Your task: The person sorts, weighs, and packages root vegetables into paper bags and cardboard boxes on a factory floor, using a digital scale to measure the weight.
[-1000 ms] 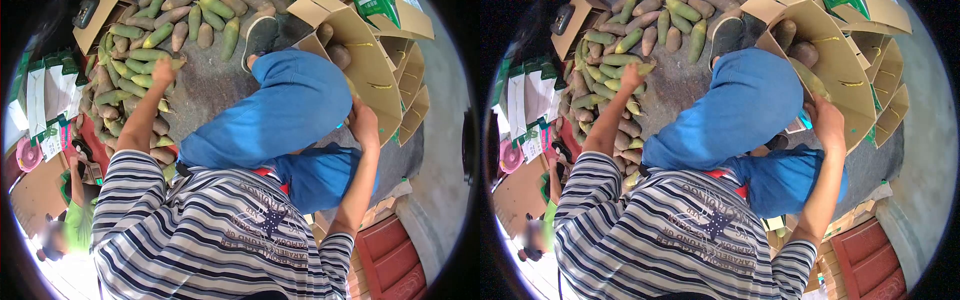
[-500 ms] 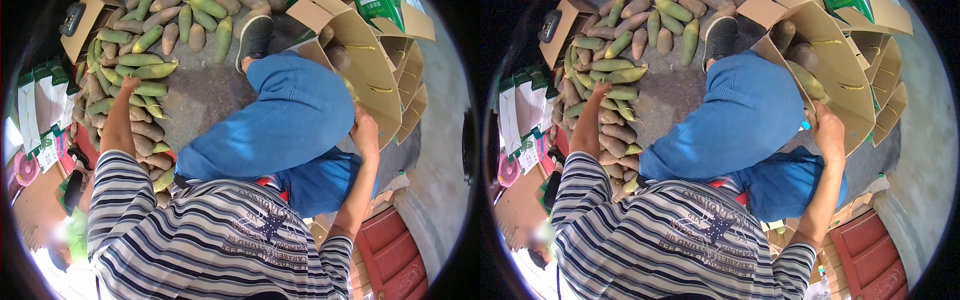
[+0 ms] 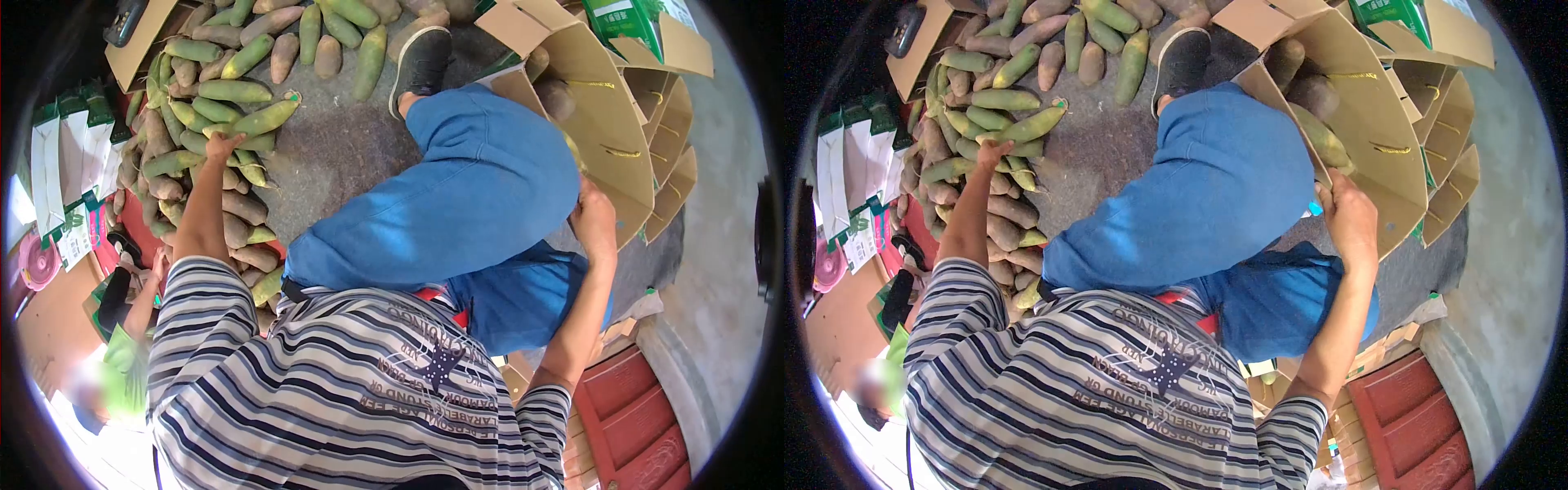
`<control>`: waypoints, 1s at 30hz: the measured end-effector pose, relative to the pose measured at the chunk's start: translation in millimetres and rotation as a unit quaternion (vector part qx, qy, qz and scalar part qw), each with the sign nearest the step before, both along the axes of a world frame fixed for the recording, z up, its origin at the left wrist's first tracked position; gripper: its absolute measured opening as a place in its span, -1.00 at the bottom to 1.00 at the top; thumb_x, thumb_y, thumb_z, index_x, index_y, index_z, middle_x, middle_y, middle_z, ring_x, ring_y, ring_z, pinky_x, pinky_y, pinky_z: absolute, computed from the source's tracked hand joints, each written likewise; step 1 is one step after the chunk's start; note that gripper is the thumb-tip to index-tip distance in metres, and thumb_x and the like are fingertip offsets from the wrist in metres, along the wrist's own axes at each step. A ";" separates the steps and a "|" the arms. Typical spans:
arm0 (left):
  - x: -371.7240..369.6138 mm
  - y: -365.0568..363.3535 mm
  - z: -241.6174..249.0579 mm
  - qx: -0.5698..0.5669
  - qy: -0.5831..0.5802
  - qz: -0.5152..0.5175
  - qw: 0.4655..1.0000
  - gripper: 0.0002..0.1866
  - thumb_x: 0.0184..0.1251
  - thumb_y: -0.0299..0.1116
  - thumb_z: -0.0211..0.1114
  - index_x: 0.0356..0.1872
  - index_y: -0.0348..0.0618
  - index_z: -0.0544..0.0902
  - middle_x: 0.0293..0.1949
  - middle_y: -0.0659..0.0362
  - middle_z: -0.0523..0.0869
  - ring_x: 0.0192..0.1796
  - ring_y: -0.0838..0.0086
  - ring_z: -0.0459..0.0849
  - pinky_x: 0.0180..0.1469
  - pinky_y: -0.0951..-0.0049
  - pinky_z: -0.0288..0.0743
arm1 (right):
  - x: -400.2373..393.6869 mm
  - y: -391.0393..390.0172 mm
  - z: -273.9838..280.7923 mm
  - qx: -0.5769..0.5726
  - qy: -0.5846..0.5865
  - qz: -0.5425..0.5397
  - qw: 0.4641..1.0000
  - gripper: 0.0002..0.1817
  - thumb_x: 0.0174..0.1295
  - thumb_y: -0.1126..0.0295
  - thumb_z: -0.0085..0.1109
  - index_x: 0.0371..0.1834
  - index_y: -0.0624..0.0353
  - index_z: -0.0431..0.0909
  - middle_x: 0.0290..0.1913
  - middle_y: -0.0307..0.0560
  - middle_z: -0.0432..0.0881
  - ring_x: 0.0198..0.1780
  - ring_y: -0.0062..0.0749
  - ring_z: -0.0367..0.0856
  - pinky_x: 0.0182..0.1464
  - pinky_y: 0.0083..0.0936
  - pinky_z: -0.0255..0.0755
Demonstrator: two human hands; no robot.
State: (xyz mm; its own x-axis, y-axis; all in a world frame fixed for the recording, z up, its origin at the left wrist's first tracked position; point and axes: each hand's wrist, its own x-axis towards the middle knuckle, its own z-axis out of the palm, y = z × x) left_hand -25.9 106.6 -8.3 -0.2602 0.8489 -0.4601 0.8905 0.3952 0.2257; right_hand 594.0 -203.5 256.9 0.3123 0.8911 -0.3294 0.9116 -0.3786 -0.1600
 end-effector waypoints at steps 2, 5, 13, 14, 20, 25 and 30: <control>17.9 -21.3 17.0 0.035 -0.124 0.039 0.991 -0.24 -0.15 0.01 0.51 -0.04 -0.39 0.47 -0.40 0.09 0.63 -0.55 0.47 0.55 -0.57 0.45 0.40 | -2.7 1.2 3.8 -0.009 -0.002 -0.001 1.000 -0.67 0.19 0.26 0.10 -0.03 0.17 0.49 -0.14 0.12 0.60 -0.10 0.00 0.56 -0.11 -0.18 0.43; 23.9 -14.4 -1.2 0.015 -0.153 0.111 0.982 -0.23 -0.12 -0.02 0.49 0.03 -0.40 0.42 -0.47 0.13 0.62 -0.62 0.51 0.51 -0.60 0.49 0.37 | -1.0 -1.5 2.2 -0.003 0.002 -0.005 1.000 -0.69 0.19 0.28 0.08 -0.03 0.15 0.49 -0.15 0.12 0.60 -0.10 0.01 0.56 -0.10 -0.17 0.42; 79.9 -13.7 0.3 0.111 -0.099 -0.002 0.989 -0.22 -0.18 -0.05 0.52 0.08 -0.26 0.44 -0.23 0.06 0.64 -0.35 0.41 0.61 -0.36 0.44 0.50 | 1.1 -6.5 -4.1 0.020 0.016 -0.009 1.000 -0.79 0.19 0.28 0.08 -0.21 0.18 0.46 -0.34 0.12 0.61 -0.20 0.04 0.58 -0.19 -0.11 0.42; 81.3 -10.6 -10.5 0.160 -0.056 -0.041 0.985 -0.26 -0.16 -0.08 0.51 0.06 -0.28 0.45 -0.23 0.07 0.65 -0.33 0.42 0.61 -0.32 0.45 0.49 | 0.6 -7.5 -3.6 0.016 0.017 -0.016 1.000 -0.79 0.19 0.29 0.08 -0.22 0.18 0.45 -0.35 0.11 0.61 -0.21 0.04 0.58 -0.20 -0.11 0.42; 202.2 -35.3 112.9 0.152 -0.462 0.131 0.864 -0.33 -0.07 -0.23 0.48 0.07 -0.28 0.40 -0.22 0.17 0.60 -0.33 0.57 0.53 -0.44 0.55 0.32 | 3.2 -13.6 -7.1 0.042 0.032 -0.021 0.998 -0.76 0.17 0.29 0.10 -0.18 0.17 0.44 -0.28 0.09 0.61 -0.18 0.01 0.57 -0.17 -0.14 0.43; 311.9 -58.3 247.0 0.187 -0.568 -0.053 0.800 -0.51 0.10 -0.25 0.35 0.03 -0.17 0.40 -0.06 0.14 0.53 -0.06 0.44 0.52 -0.08 0.44 0.42 | 2.8 -15.7 -13.5 0.093 0.025 -0.006 0.995 -0.79 0.13 0.31 0.13 -0.27 0.21 0.46 -0.39 0.08 0.61 -0.26 0.01 0.60 -0.25 -0.13 0.45; 421.1 -102.9 332.8 0.250 -0.507 -0.363 0.741 -0.54 0.08 -0.35 0.32 0.03 -0.23 0.47 -0.05 0.11 0.56 -0.01 0.46 0.53 0.03 0.48 0.41 | 1.9 -12.1 -11.8 0.058 0.009 -0.010 0.998 -0.79 0.14 0.31 0.13 -0.26 0.22 0.47 -0.40 0.07 0.62 -0.26 -0.01 0.60 -0.25 -0.13 0.45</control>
